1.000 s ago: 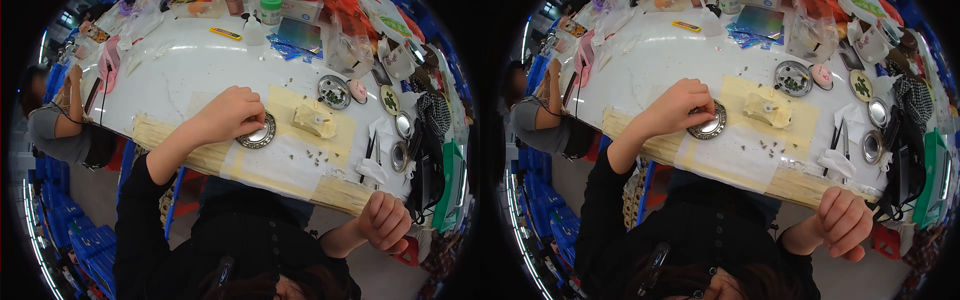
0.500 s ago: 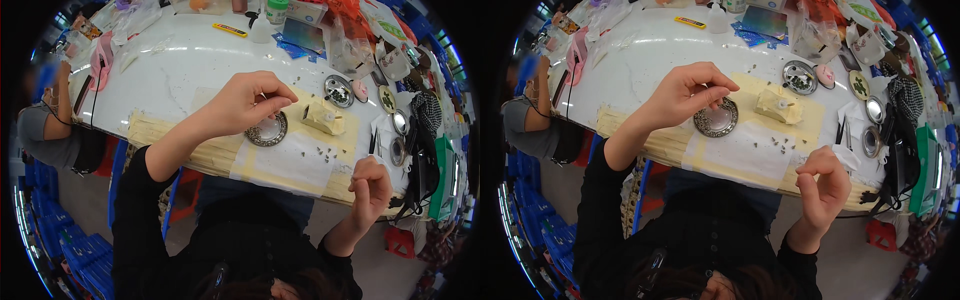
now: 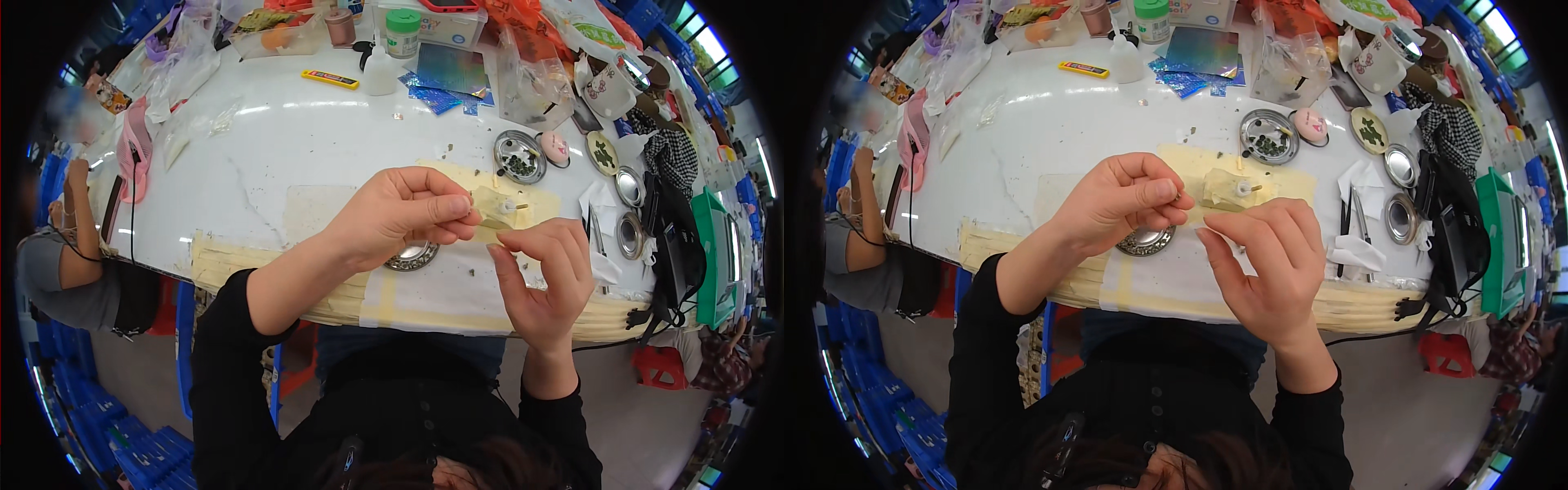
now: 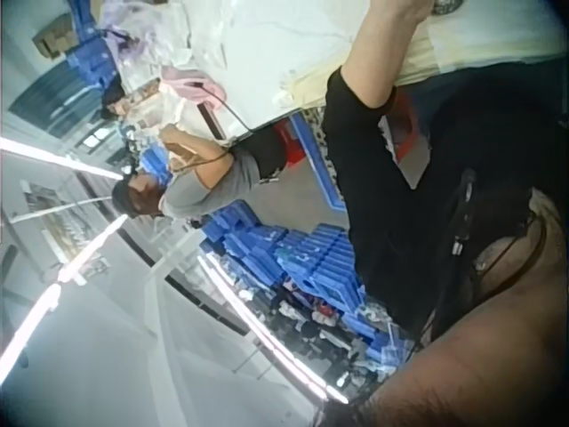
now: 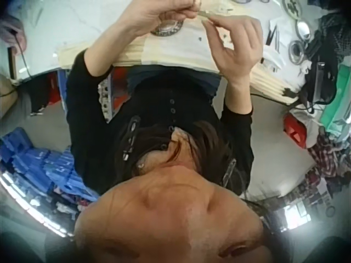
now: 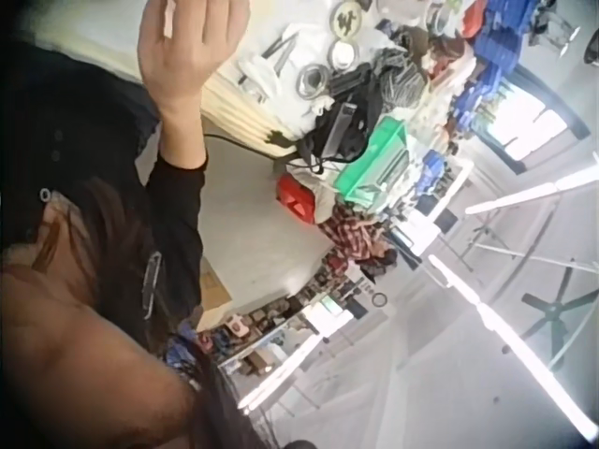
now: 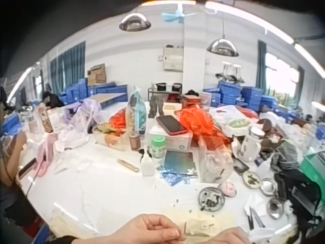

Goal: Assembling small components and parts for toys at a workbench.

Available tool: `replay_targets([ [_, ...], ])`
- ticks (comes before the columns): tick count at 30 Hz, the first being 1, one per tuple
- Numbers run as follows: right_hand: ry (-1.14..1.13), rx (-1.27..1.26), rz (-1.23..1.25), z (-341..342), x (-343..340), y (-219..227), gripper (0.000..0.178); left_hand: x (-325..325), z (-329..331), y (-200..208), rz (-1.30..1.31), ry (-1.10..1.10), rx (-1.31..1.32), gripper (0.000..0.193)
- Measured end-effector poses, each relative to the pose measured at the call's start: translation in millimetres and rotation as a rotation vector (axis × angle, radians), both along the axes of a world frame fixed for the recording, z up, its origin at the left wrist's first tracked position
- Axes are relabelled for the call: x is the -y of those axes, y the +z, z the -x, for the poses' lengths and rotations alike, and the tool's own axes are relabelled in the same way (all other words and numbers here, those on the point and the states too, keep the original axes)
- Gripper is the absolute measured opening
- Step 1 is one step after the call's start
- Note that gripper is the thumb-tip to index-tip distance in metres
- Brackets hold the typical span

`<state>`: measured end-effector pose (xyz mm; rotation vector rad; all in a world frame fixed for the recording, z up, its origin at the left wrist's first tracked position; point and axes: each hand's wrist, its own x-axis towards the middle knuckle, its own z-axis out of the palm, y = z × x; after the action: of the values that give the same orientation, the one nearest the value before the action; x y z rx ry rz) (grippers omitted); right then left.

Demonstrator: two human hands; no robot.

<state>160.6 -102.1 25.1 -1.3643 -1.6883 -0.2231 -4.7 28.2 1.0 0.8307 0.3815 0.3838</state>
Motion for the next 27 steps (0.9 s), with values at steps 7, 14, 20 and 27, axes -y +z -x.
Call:
replay_targets([
  [7,0.005,0.051,-0.065,6,-17,-13,0.026,6,0,-4,-0.051,-0.012,0.025,0.007],
  [14,-0.029,0.071,-0.112,5,-18,-21,0.026,11,-2,-6,-0.237,0.067,-0.009,0.014],
  [20,-0.003,0.055,-0.099,4,-19,-23,0.026,7,2,1,-0.372,0.087,-0.052,0.021],
  [27,0.037,-0.05,-0.037,2,-19,-20,0.025,10,3,6,-0.405,0.106,-0.006,0.042],
])
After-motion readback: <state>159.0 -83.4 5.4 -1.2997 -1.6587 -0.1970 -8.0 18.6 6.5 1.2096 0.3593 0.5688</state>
